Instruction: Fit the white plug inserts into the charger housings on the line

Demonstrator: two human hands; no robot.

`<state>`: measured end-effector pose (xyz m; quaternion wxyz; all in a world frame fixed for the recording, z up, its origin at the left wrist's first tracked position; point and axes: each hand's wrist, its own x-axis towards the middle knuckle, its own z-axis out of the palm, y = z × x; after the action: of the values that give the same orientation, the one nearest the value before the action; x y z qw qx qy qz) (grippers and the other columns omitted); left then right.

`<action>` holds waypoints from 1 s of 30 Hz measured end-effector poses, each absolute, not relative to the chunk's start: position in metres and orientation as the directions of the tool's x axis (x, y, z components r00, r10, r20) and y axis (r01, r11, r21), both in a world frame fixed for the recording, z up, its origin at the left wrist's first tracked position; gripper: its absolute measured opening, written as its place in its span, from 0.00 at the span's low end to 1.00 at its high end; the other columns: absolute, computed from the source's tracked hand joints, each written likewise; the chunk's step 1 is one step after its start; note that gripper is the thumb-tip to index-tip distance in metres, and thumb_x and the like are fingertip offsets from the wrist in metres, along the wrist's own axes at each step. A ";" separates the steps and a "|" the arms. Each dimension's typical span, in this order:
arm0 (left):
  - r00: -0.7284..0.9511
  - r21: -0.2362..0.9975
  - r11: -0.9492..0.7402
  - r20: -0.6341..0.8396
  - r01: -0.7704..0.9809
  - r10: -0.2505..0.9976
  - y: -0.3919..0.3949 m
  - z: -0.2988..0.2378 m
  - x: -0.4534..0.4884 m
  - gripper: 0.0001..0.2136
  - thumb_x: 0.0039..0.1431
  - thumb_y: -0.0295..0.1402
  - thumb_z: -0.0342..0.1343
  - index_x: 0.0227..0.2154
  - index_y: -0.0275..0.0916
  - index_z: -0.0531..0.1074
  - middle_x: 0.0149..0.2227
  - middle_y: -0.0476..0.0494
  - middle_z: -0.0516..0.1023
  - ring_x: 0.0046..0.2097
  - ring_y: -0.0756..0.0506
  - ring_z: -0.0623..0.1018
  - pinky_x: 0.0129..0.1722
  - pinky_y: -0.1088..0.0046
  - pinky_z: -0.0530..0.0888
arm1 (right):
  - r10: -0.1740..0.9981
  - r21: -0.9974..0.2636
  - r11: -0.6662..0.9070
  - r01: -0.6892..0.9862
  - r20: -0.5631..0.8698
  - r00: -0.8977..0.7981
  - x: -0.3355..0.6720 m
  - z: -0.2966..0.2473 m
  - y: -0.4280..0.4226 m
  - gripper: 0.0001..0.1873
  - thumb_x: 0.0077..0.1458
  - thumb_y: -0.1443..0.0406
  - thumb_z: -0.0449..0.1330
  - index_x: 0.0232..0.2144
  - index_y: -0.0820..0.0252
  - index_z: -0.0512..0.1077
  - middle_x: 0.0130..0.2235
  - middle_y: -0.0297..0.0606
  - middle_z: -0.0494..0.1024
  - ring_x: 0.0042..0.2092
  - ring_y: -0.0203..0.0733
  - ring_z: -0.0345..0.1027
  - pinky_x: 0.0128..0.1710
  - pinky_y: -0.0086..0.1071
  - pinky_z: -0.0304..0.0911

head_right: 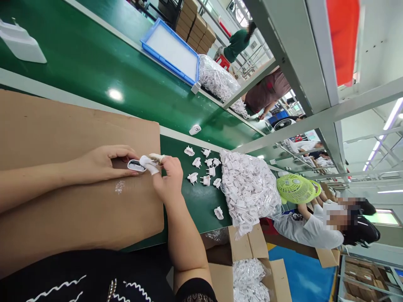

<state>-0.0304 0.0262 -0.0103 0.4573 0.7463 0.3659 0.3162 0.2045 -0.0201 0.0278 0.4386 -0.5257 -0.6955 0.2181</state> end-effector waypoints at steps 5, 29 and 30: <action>0.552 0.904 -0.348 0.164 0.249 0.818 0.027 -0.008 -0.031 0.21 0.62 0.55 0.66 0.47 0.45 0.83 0.47 0.45 0.83 0.47 0.41 0.81 0.49 0.68 0.77 | 0.806 -0.434 0.550 0.713 0.498 -0.318 0.196 0.027 -0.026 0.16 0.71 0.67 0.56 0.55 0.61 0.79 0.48 0.49 0.80 0.50 0.48 0.74 0.51 0.41 0.74; 0.524 0.695 -0.545 0.277 0.469 0.805 0.013 -0.008 -0.031 0.17 0.71 0.51 0.56 0.46 0.43 0.79 0.47 0.42 0.83 0.49 0.36 0.80 0.50 0.60 0.74 | 0.926 -0.696 0.376 0.611 0.299 -0.230 0.185 0.019 -0.009 0.29 0.65 0.65 0.62 0.67 0.54 0.69 0.53 0.38 0.83 0.54 0.43 0.76 0.59 0.34 0.69; 0.513 0.733 -0.474 0.199 0.488 0.835 0.016 -0.005 -0.032 0.19 0.69 0.54 0.58 0.47 0.45 0.80 0.47 0.44 0.83 0.49 0.35 0.80 0.48 0.61 0.75 | 0.933 -0.722 0.359 0.591 0.302 -0.197 0.190 0.019 -0.004 0.32 0.66 0.63 0.63 0.70 0.54 0.65 0.57 0.39 0.82 0.57 0.43 0.75 0.62 0.35 0.68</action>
<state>-0.0325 0.0158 -0.0047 0.3116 0.8120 0.4073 0.2786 0.1900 -0.0039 0.0187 0.3673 -0.5162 -0.7380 0.2323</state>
